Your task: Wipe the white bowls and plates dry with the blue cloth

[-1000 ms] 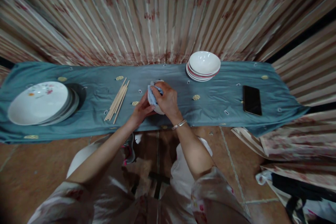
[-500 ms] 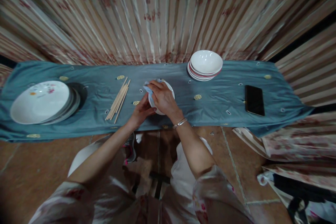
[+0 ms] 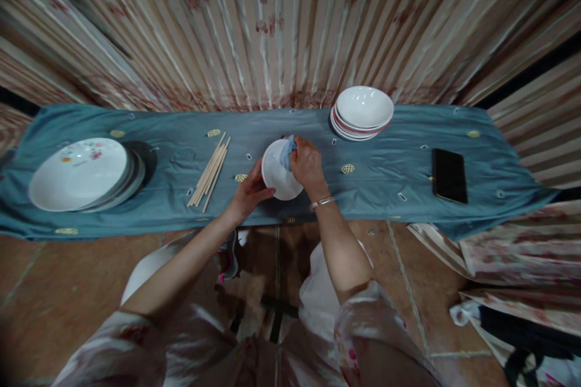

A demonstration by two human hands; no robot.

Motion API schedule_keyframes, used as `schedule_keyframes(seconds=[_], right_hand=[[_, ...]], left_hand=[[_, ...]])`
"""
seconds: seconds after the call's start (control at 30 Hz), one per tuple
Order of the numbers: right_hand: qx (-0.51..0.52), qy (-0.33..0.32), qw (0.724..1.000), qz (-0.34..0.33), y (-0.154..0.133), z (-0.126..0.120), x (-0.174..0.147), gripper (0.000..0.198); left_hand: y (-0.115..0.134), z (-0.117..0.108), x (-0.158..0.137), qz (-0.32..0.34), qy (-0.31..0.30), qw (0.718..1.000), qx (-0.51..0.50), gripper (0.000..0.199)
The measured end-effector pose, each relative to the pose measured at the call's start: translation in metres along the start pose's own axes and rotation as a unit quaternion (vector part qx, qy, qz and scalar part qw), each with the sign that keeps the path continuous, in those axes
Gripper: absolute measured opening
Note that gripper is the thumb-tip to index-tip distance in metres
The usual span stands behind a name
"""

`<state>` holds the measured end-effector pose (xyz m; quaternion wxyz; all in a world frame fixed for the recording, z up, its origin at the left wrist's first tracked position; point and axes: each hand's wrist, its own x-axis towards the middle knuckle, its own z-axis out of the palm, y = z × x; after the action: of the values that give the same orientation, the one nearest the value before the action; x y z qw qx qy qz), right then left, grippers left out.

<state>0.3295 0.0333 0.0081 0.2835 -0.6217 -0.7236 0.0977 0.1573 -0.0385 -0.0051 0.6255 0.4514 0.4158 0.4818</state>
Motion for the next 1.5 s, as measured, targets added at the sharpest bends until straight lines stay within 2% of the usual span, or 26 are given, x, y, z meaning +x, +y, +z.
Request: schedule_keyframes(seconds=[0.13, 0.2, 0.4, 0.47, 0.57, 0.63, 0.83, 1.07, 1.17, 1.27, 1.5], right_hand=[[-0.040, -0.044, 0.996, 0.066, 0.014, 0.002, -0.006, 0.035], [-0.038, -0.052, 0.995, 0.079, 0.023, 0.005, -0.009, 0.031], [-0.012, 0.036, 0.999, 0.033, 0.031, 0.013, -0.017, 0.028], [-0.027, 0.026, 0.999, 0.038, 0.025, 0.010, -0.017, 0.030], [-0.035, -0.034, 0.998, 0.034, 0.015, 0.000, -0.012, 0.033], [-0.027, -0.050, 0.998, 0.024, 0.009, -0.005, -0.007, 0.035], [0.022, -0.031, 0.999, -0.034, -0.001, -0.010, 0.000, 0.039], [0.014, -0.019, 0.996, -0.087, -0.001, -0.006, 0.000, 0.041], [-0.001, -0.011, 0.998, -0.067, 0.004, -0.003, -0.003, 0.039], [-0.016, -0.013, 1.000, -0.020, 0.009, -0.001, -0.008, 0.036], [-0.044, -0.074, 0.993, 0.076, 0.014, -0.008, -0.023, 0.026]], left_hand=[[0.000, 0.000, 0.001, -0.002, -0.001, 1.000, -0.001, 0.106], [0.000, 0.000, 0.002, -0.004, -0.003, 1.000, 0.004, 0.107], [0.003, -0.003, 0.002, -0.005, 0.013, 1.000, 0.008, 0.100], [0.008, -0.005, 0.000, -0.028, 0.019, 0.999, -0.003, 0.089], [0.017, -0.008, -0.002, -0.059, 0.027, 0.998, -0.020, 0.068], [0.021, -0.009, -0.002, -0.065, 0.042, 0.997, -0.022, 0.060], [0.022, -0.013, 0.001, -0.088, 0.060, 0.994, -0.026, 0.064], [0.019, -0.014, 0.005, -0.107, 0.036, 0.994, -0.005, 0.061], [0.022, -0.012, 0.005, -0.111, 0.048, 0.993, 0.000, 0.058], [0.025, -0.010, 0.005, -0.113, 0.061, 0.992, 0.004, 0.055], [0.026, -0.010, 0.003, -0.118, 0.075, 0.990, -0.008, 0.050]])
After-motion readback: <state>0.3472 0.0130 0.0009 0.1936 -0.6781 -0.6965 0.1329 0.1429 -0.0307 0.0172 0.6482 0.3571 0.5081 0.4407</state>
